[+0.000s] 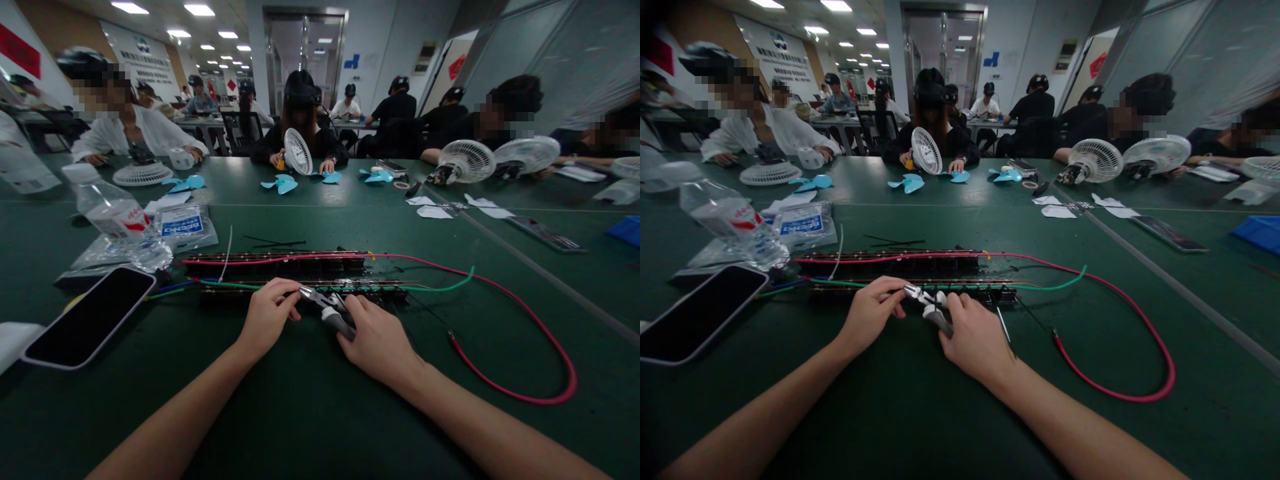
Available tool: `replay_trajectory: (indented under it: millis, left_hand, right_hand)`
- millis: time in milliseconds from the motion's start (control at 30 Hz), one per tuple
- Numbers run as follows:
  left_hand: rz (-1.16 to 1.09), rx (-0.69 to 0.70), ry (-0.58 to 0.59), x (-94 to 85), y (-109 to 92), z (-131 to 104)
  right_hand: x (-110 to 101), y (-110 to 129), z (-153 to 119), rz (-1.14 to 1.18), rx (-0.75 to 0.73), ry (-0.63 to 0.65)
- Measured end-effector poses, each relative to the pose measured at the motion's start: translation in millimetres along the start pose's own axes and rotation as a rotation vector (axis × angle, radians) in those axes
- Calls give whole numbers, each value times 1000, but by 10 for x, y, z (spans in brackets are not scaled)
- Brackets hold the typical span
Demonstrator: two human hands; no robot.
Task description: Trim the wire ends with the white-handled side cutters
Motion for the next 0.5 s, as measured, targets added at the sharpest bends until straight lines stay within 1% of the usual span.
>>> replay_trajectory:
  millis: [167,500]
  left_hand:
    - [5,-2,3,1,11,-2]
    - [4,7,-4,-1,19,6]
  right_hand:
    - [-23,18,9,5,-6,-8]
    - [3,2,5,4,-3,5]
Point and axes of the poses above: each hand's wrist, its own z-axis towards the middle knuckle, its own x-axis out of the palm, y = z × x, the point moved 10 cm from there along z, towards the middle knuckle, and after that the axes turned 15 degrees about -y, right-handed, at the moved point
